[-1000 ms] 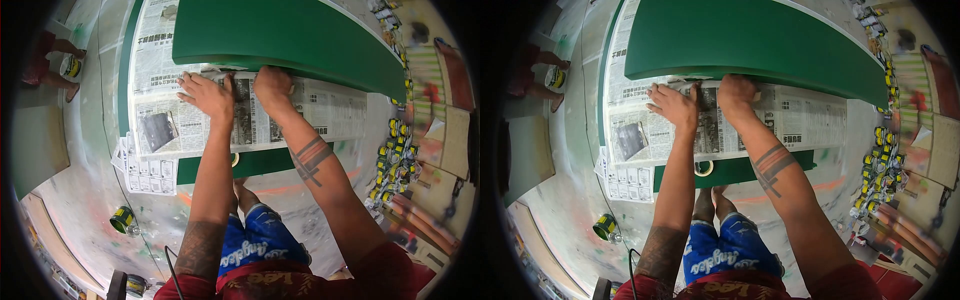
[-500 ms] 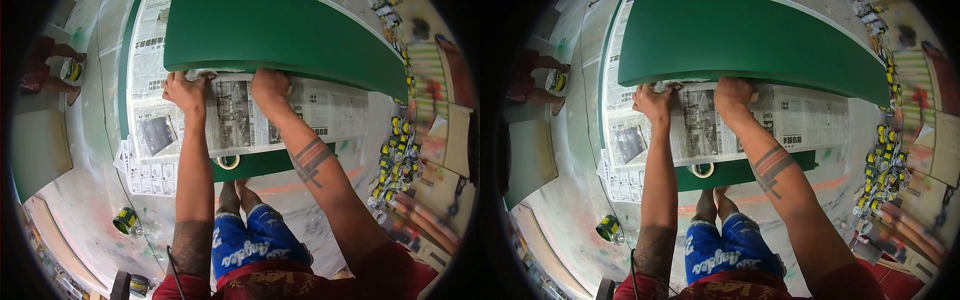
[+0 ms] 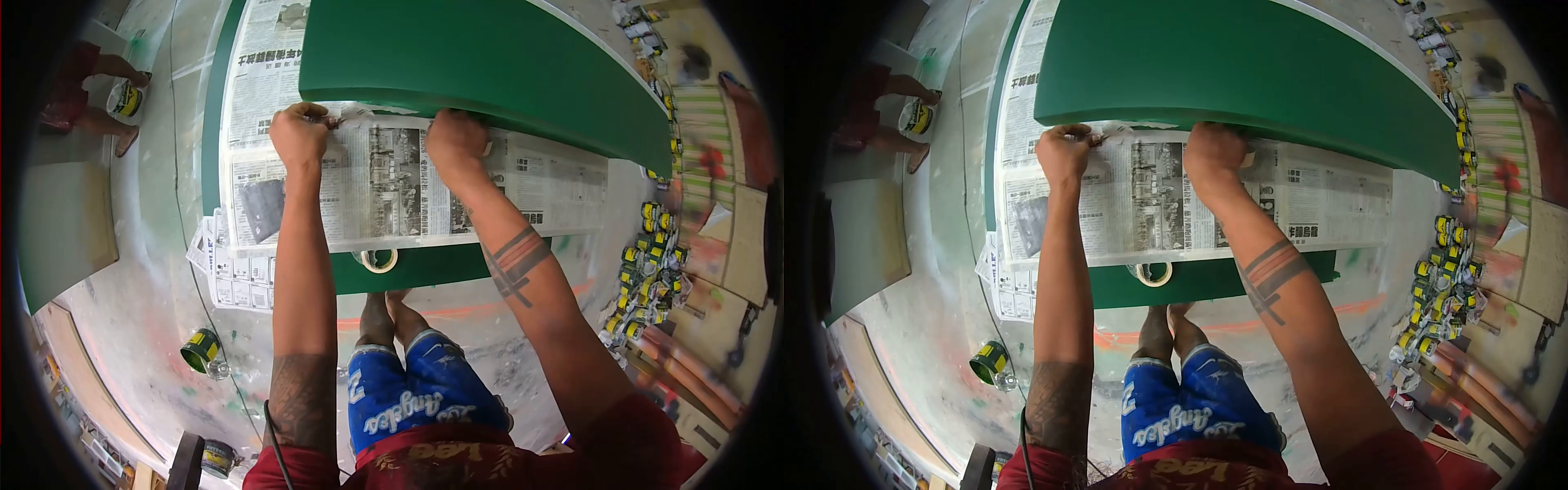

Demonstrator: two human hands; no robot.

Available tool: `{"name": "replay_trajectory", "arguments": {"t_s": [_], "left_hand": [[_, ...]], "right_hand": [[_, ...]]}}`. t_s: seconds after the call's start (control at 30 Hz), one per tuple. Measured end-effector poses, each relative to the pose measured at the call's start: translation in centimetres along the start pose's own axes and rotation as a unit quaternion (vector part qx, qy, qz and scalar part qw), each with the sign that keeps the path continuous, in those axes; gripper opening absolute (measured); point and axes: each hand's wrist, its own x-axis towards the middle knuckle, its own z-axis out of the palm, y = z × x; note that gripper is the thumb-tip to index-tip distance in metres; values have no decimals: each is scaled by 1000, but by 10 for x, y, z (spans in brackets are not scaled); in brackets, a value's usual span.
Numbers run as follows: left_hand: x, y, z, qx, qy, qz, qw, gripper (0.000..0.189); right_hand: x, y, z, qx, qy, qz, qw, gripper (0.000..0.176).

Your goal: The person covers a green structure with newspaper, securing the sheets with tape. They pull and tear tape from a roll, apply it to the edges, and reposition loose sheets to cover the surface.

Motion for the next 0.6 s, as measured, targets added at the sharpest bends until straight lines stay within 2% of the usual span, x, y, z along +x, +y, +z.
{"name": "replay_trajectory", "arguments": {"t_s": [0.17, 0.23, 0.27, 0.33, 0.37, 0.4, 0.43, 0.47, 0.5, 0.57, 0.6], "left_hand": [[7, 10, -4, 39, -65, -53, 996, 16], [2, 6, -1, 28, -10, 9, 1000, 15], [-3, 4, 2, 26, -9, 9, 1000, 15], [-36, 23, 0, 105, 112, 137, 979, 13], [-58, 31, 7, 50, 97, 107, 988, 16], [-80, 33, 21, 4, 94, 139, 986, 29], [-102, 43, 32, -8, 50, 156, 987, 42], [-119, 53, 46, 16, 37, 204, 978, 49], [-136, 58, 57, 59, -30, 202, 977, 52], [-145, 68, 66, 132, -107, 232, 958, 55], [-145, 67, 70, 131, -104, 226, 960, 55]], "right_hand": [[0, 1, -7, -8, 15, -32, 999, 23], [-1, 1, -6, 0, 22, -29, 999, 24], [-1, 1, -5, -1, 24, -30, 999, 24], [-2, -4, -11, 24, -9, 11, 1000, 27], [-2, -5, -14, 22, -11, 12, 1000, 27], [-3, -5, -17, 26, -36, 16, 999, 26], [-4, -4, -17, 29, -61, 19, 998, 26], [-5, -2, -14, 27, -63, 21, 997, 26], [-5, 0, -12, 16, -44, 7, 999, 24], [-1, 1, -12, 1, -24, -17, 1000, 25], [-1, 2, -12, 8, -27, -15, 1000, 27]]}}
